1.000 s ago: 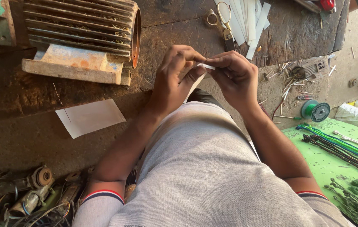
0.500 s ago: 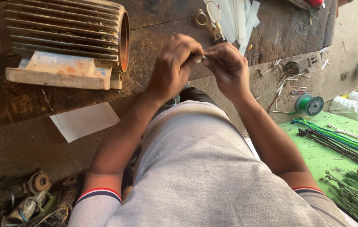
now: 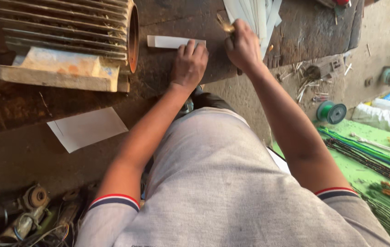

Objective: The person sits at a workbench handling thin white plastic strips, folding and creasing them by hand, then cuts the strips into pieces using scissors. They occasionally pick up and reposition a finned metal casting on the bench while working through the strips one at a time.

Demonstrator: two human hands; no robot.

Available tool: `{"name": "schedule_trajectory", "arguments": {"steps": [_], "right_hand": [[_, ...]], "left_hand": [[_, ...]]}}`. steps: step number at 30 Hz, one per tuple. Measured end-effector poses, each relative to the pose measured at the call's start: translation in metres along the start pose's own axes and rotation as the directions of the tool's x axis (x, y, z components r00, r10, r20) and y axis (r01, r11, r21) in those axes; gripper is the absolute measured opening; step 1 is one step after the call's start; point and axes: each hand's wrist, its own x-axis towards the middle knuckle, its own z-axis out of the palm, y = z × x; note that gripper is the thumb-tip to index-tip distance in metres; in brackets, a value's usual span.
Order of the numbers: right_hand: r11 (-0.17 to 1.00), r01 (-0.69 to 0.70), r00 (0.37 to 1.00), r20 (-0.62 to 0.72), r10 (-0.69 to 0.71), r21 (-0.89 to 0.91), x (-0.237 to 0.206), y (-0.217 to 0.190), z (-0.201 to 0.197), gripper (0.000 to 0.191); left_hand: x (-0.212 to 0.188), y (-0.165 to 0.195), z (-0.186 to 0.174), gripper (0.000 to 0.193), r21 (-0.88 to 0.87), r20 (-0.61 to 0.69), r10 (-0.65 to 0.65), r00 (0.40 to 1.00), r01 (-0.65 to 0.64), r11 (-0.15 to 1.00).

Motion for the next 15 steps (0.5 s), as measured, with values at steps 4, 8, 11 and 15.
{"name": "schedule_trajectory", "arguments": {"steps": [4,8,11,15], "right_hand": [[0.993,-0.119,0.970,0.215,0.115,0.006,-0.010,-0.029,0.002,0.018],[0.993,-0.019,0.995,0.095,0.030,-0.115,-0.015,-0.056,-0.004,0.025],[0.990,-0.019,0.987,0.154,0.041,-0.141,-0.018,-0.060,-0.007,0.021],[0.966,0.107,0.984,0.164,-0.069,-0.236,-0.016,-0.052,-0.007,0.021]], "left_hand": [[-0.017,0.008,-0.003,0.041,0.087,0.062,-0.077,0.995,0.072,0.994],[-0.018,0.017,-0.007,0.045,0.088,0.127,-0.118,0.985,0.107,0.990],[-0.018,0.022,-0.005,0.046,0.121,0.112,-0.144,0.983,0.131,0.984],[-0.017,0.022,0.001,0.029,0.058,0.160,-0.151,0.976,0.144,0.988]]}}
